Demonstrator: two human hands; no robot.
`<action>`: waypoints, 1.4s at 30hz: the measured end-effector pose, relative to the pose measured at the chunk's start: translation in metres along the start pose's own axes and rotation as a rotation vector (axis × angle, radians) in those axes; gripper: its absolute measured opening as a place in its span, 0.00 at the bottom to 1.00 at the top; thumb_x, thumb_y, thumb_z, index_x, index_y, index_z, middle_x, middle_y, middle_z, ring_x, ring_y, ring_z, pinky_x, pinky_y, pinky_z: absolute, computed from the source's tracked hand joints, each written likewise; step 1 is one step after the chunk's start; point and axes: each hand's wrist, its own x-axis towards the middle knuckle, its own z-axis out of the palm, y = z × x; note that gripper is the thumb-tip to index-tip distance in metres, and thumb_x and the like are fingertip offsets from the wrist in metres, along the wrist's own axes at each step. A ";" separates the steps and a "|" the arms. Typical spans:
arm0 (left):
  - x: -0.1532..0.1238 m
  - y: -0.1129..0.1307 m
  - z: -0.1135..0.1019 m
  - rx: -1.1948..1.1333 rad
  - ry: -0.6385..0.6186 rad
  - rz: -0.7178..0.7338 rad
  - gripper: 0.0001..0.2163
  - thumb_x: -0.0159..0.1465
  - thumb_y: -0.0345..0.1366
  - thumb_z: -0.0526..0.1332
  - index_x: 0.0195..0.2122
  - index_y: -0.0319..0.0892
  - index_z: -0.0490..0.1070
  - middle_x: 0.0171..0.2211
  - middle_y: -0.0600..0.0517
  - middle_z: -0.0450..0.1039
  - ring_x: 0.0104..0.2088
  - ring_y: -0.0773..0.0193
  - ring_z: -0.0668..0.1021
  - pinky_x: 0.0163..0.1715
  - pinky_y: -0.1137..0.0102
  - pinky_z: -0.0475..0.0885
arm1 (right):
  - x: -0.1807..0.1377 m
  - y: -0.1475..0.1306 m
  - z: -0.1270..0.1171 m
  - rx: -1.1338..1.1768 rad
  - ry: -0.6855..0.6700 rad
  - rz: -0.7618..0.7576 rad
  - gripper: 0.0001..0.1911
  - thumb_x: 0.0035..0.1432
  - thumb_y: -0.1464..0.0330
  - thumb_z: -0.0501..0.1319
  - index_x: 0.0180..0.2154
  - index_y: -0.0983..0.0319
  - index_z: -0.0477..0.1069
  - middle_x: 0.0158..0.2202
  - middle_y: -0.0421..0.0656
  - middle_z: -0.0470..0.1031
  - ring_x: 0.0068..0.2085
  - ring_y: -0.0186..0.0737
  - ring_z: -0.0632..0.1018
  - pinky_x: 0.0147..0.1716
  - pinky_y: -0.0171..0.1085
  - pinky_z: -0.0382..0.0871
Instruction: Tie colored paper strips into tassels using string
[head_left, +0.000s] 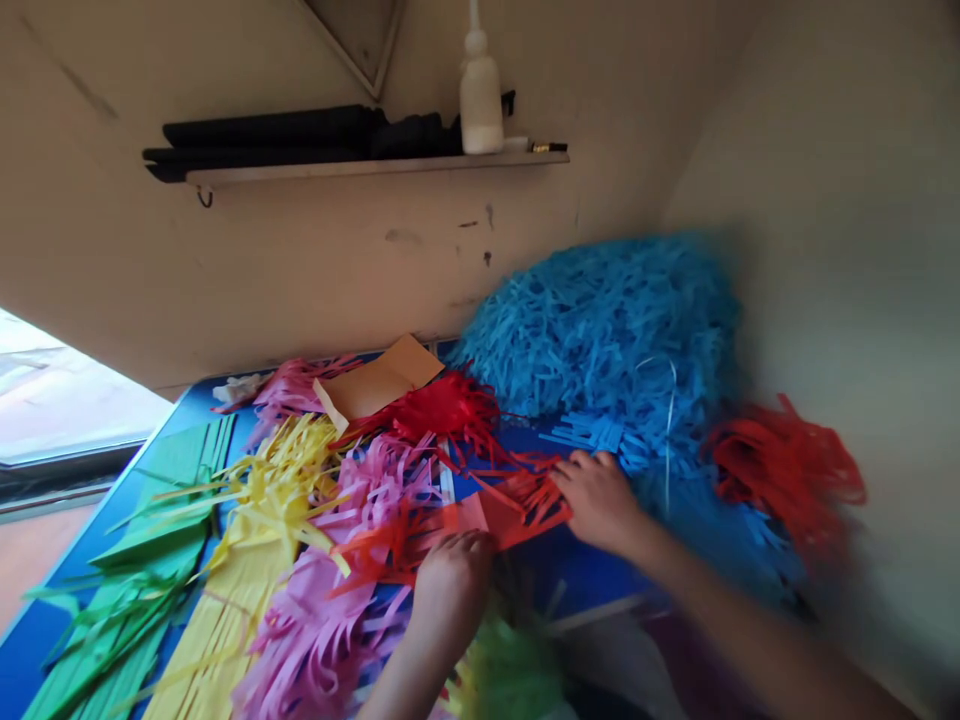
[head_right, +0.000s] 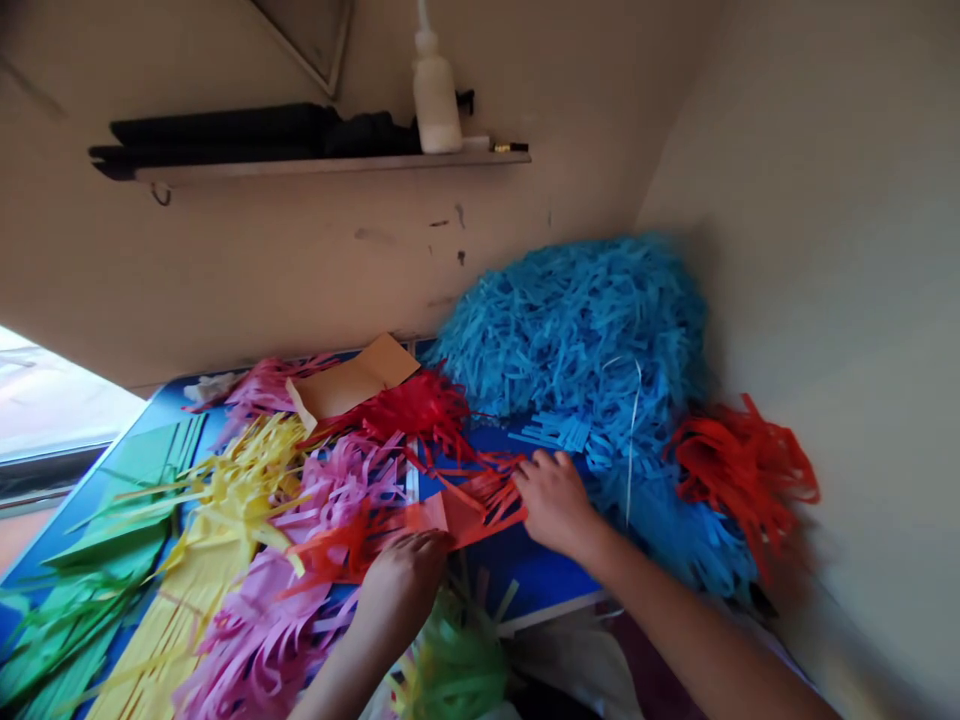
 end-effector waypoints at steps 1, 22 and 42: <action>0.001 0.002 0.002 0.002 -0.006 0.002 0.13 0.65 0.25 0.53 0.40 0.43 0.77 0.40 0.47 0.81 0.42 0.60 0.81 0.47 0.65 0.73 | -0.008 0.016 -0.008 -0.018 0.013 0.046 0.21 0.53 0.71 0.61 0.51 0.62 0.73 0.54 0.52 0.74 0.54 0.56 0.69 0.50 0.52 0.57; 0.013 0.015 0.005 -0.020 -0.081 0.020 0.10 0.63 0.28 0.56 0.40 0.39 0.76 0.42 0.43 0.80 0.47 0.54 0.80 0.51 0.60 0.71 | -0.012 -0.055 0.016 0.301 0.211 -0.279 0.27 0.64 0.51 0.56 0.55 0.63 0.69 0.52 0.50 0.77 0.59 0.50 0.69 0.64 0.53 0.47; 0.025 -0.021 -0.010 -0.032 -0.091 -0.256 0.11 0.66 0.37 0.55 0.40 0.46 0.78 0.36 0.50 0.82 0.39 0.60 0.82 0.37 0.71 0.67 | 0.024 -0.049 0.041 0.470 0.061 0.054 0.09 0.66 0.67 0.58 0.35 0.60 0.75 0.34 0.39 0.80 0.37 0.37 0.79 0.40 0.37 0.58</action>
